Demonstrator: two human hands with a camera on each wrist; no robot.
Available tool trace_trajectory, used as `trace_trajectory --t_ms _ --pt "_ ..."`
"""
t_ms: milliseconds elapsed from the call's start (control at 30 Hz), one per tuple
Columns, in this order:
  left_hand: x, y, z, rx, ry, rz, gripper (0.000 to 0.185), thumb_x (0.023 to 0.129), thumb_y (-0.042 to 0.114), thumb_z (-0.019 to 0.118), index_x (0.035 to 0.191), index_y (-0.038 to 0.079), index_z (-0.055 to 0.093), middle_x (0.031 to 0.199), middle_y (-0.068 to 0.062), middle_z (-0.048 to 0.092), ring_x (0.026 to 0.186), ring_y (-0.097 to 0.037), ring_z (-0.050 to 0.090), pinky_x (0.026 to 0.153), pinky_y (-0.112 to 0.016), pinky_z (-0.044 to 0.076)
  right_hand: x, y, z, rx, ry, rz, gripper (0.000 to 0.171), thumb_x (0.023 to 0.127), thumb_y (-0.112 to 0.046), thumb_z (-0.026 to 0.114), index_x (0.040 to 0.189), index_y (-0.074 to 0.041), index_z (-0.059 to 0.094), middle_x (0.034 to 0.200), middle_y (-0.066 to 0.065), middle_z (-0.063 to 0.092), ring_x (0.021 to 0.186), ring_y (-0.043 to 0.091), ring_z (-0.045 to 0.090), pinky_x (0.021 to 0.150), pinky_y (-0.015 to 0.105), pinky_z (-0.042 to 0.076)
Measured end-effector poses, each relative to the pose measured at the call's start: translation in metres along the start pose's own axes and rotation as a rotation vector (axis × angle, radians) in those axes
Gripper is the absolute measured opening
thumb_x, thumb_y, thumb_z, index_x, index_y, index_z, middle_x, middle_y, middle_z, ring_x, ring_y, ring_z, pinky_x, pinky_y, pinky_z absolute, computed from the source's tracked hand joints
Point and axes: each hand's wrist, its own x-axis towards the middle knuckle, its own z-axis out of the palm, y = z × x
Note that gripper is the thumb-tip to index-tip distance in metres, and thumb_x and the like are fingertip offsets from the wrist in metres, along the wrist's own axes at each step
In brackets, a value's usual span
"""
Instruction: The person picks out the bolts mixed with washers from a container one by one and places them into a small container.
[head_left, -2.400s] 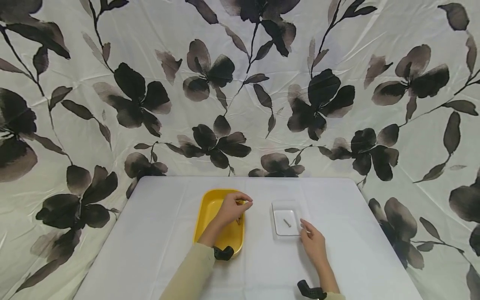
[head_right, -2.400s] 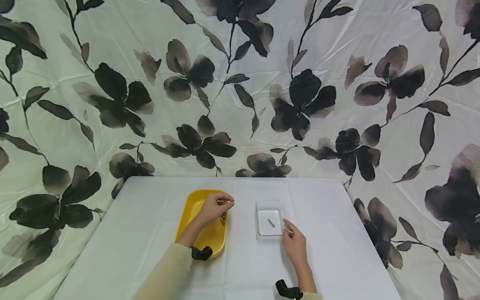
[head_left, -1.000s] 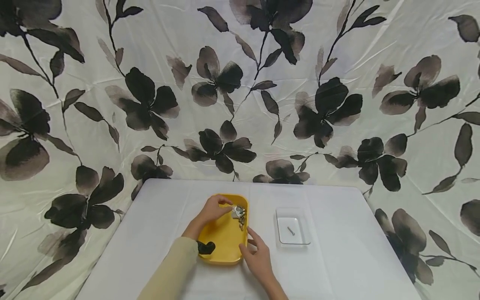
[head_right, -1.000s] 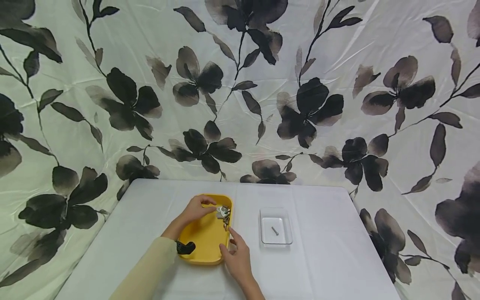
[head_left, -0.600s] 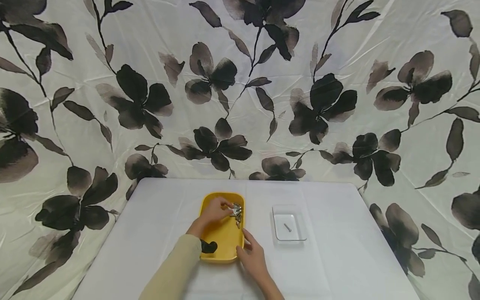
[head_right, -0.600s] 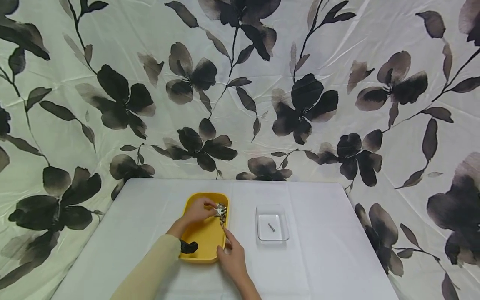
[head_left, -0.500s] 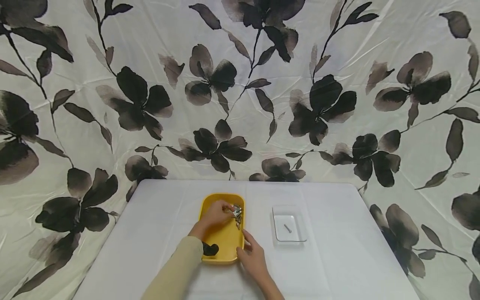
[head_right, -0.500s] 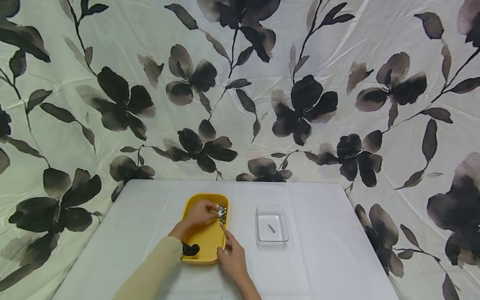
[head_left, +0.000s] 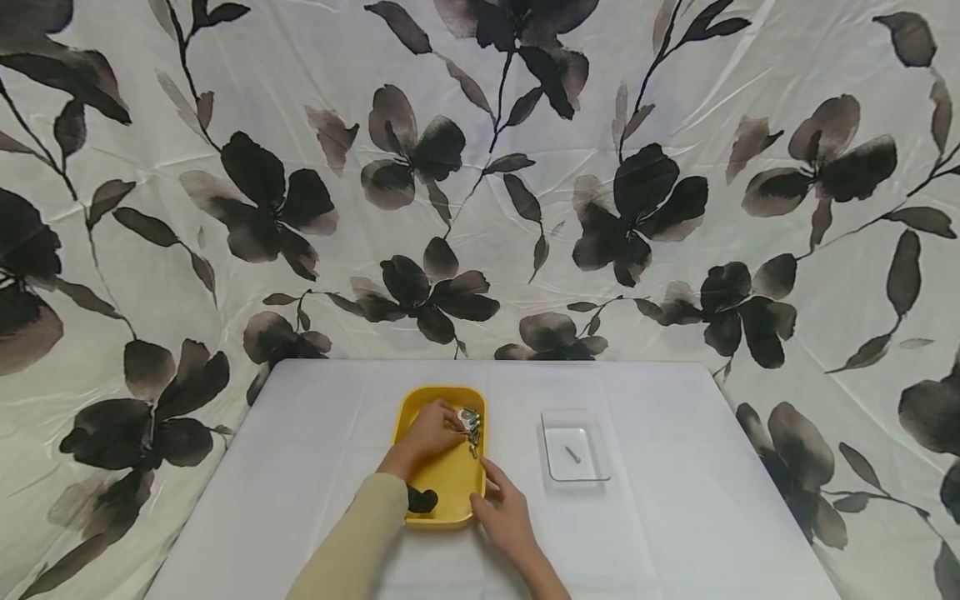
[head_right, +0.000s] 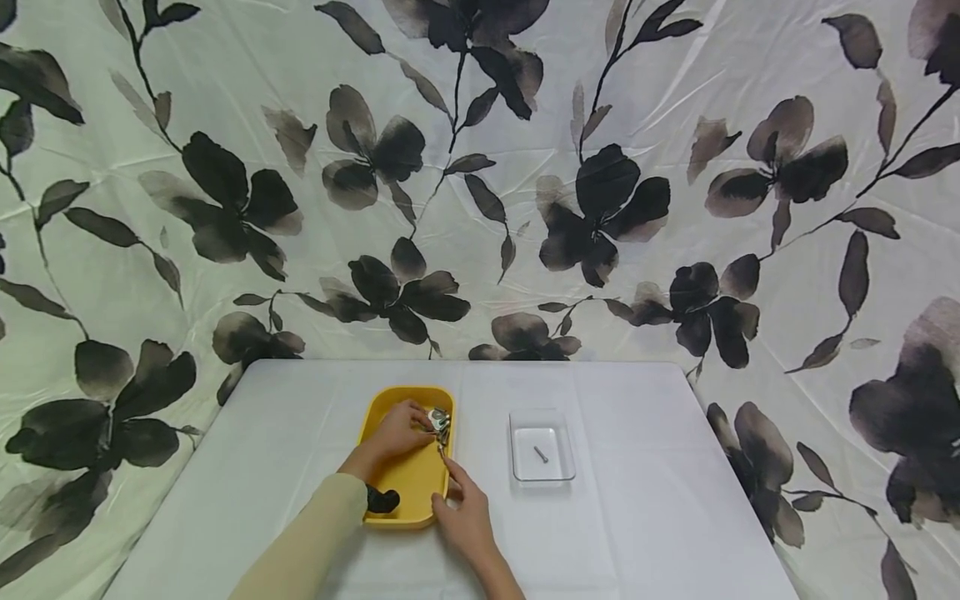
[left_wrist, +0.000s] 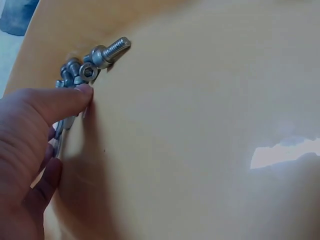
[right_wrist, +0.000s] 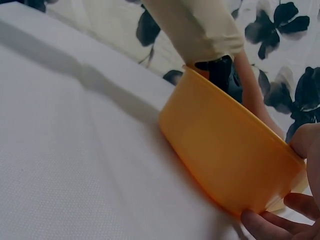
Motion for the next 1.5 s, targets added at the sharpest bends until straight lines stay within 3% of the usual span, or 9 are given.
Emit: trace_trajectory --t_ms 200,467,633,933,1067,1267,1500 --pt "0.001 0.0 -0.002 0.035 0.015 0.013 0.009 0.076 0.02 0.084 0.076 0.02 0.075 0.106 -0.004 0.055 0.102 -0.024 0.052 0.095 -0.041 0.042 -0.001 -0.02 -0.005 0.014 -0.014 0.021 0.054 0.088 -0.001 0.063 0.139 0.004 0.047 0.13 0.031 0.052 0.102 0.044 0.061 0.07 0.024 0.053" --pt "0.001 0.002 -0.006 -0.013 -0.001 -0.049 0.011 0.073 0.018 0.087 0.078 0.019 0.076 0.116 -0.008 0.056 0.109 -0.028 0.051 0.099 -0.043 0.04 0.001 -0.019 -0.005 0.019 -0.011 0.026 0.054 0.088 -0.002 0.064 0.139 0.003 0.047 0.129 0.031 0.053 0.102 0.043 0.061 0.071 0.023 0.053" --pt "0.001 0.004 -0.005 -0.012 0.021 -0.023 0.008 0.075 0.016 0.085 0.075 0.016 0.077 0.12 -0.013 0.057 0.113 -0.032 0.051 0.1 -0.044 0.039 0.003 -0.017 -0.006 0.037 0.0 0.007 0.054 0.087 0.001 0.063 0.138 0.004 0.048 0.13 0.031 0.052 0.102 0.045 0.061 0.072 0.024 0.053" --pt "0.0 0.004 -0.001 0.006 0.035 -0.034 0.01 0.076 0.018 0.083 0.07 0.019 0.074 0.118 -0.009 0.058 0.113 -0.028 0.052 0.098 -0.042 0.042 0.007 0.02 0.003 0.004 0.024 0.018 0.058 0.085 -0.002 0.065 0.141 -0.005 0.048 0.135 0.021 0.053 0.098 0.031 0.063 0.071 0.024 0.054" --pt "0.001 0.004 -0.001 -0.021 0.046 -0.023 0.011 0.075 0.015 0.082 0.068 0.018 0.074 0.113 -0.01 0.061 0.11 -0.027 0.054 0.095 -0.042 0.045 0.007 0.023 0.003 0.015 0.027 0.048 0.059 0.086 -0.005 0.066 0.142 -0.009 0.049 0.134 0.02 0.054 0.097 0.025 0.063 0.069 0.025 0.054" --pt "-0.004 0.001 0.001 -0.069 0.051 -0.093 0.007 0.076 0.016 0.08 0.071 0.018 0.074 0.108 -0.005 0.062 0.105 -0.023 0.056 0.095 -0.042 0.046 0.006 0.027 0.006 -0.014 -0.004 0.076 0.058 0.085 -0.007 0.066 0.141 -0.009 0.049 0.133 0.022 0.054 0.097 0.025 0.063 0.069 0.024 0.053" --pt "0.002 0.005 -0.002 -0.124 0.097 -0.047 0.005 0.078 0.016 0.079 0.075 0.014 0.076 0.096 -0.001 0.064 0.092 -0.021 0.06 0.085 -0.042 0.051 0.009 0.025 0.005 0.004 -0.011 0.066 0.06 0.086 -0.008 0.066 0.143 -0.011 0.048 0.135 0.019 0.053 0.099 0.025 0.063 0.072 0.023 0.053"
